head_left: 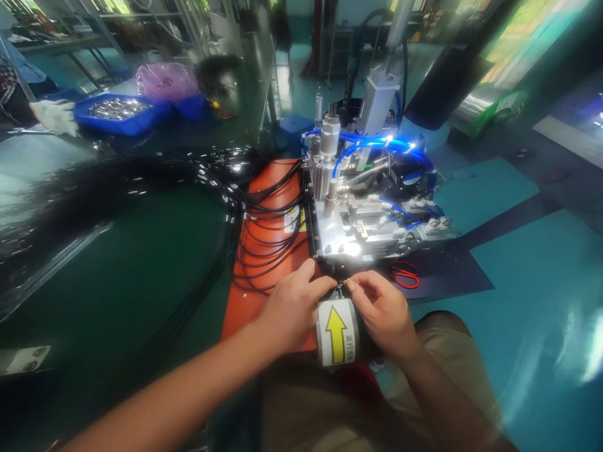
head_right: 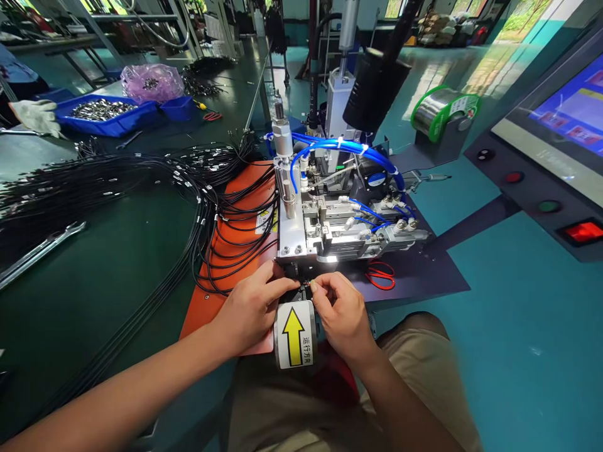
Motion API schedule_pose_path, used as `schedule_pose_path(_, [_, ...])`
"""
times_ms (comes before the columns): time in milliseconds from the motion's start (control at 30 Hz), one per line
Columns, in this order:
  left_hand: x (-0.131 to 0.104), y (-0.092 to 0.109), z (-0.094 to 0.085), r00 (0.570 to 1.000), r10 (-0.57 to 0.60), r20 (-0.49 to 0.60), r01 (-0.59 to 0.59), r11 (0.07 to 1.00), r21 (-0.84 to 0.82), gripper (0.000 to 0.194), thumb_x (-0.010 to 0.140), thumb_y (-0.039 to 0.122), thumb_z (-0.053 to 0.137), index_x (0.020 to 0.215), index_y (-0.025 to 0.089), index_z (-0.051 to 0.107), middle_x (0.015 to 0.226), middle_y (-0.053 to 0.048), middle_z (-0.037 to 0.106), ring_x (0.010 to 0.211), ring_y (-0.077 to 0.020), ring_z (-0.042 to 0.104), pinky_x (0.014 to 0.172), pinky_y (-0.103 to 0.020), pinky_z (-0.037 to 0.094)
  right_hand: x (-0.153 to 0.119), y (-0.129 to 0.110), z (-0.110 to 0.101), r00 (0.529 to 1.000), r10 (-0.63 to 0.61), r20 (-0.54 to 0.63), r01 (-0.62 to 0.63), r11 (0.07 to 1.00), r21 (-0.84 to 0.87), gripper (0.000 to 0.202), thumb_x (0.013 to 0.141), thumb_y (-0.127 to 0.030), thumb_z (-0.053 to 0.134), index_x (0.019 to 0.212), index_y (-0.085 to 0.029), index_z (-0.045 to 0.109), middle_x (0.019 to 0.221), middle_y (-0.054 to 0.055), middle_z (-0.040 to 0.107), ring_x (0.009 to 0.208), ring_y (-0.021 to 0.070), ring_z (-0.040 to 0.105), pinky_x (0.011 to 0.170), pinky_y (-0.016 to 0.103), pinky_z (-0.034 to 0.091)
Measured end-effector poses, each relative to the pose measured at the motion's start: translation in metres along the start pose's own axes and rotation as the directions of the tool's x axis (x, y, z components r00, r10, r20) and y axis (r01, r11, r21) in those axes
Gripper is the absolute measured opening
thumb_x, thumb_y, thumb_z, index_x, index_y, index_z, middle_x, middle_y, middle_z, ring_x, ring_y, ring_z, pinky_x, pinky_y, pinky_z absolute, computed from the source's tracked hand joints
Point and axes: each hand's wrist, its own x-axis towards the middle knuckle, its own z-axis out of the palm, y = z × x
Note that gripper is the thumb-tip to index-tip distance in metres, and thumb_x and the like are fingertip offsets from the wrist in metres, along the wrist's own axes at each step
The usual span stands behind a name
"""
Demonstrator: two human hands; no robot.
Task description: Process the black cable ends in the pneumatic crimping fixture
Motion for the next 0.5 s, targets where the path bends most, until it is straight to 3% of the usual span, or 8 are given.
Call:
schedule_pose_path(167, [-0.001,-0.003,0.003,0.999,0.015,-0.037,-0.018,0.998,-0.061,0.031,0.085,0.009,0.056,0.107,0.023,0.071,0.094,-0.006,0.054,0.079,-0.018,0.061,0.064,-0.027,0.047,0.001,0.006,-0.001,0.998,0.052,0.027,-0.054,0.997,0.059,0.023,0.091,-0.039,0.058,0.085,-0.019,0.067,0.078,0.002,0.067,0.069,0.0169,0.062,0.063,0.026,0.047])
schedule_pose_path(333, [-0.001,-0.003,0.004,0.996,0.001,-0.089,-0.014,0.989,-0.148,0.027,0.088,0.011,0.054,0.105,0.021,0.072,0.095,-0.006,0.058,0.081,-0.0179,0.062,0.068,-0.027,0.05,0.01,0.004,-0.007,0.997,0.032,0.073,-0.041,0.992,0.117,0.025,0.092,-0.04,0.057,0.098,-0.019,0.07,0.098,0.005,0.071,0.088,0.0201,0.065,0.077,0.028,0.049])
schedule_pose_path(500, [0.001,-0.002,0.002,0.994,-0.011,-0.112,-0.013,0.976,-0.217,0.027,0.087,0.008,0.053,0.102,0.02,0.073,0.094,-0.005,0.061,0.083,-0.0171,0.063,0.073,-0.027,0.052,0.022,-0.006,-0.011,0.971,0.019,0.239,-0.034,0.998,0.057,0.032,0.095,-0.039,0.049,0.077,-0.018,0.066,0.074,0.001,0.064,0.072,0.018,0.058,0.065,0.026,0.044])
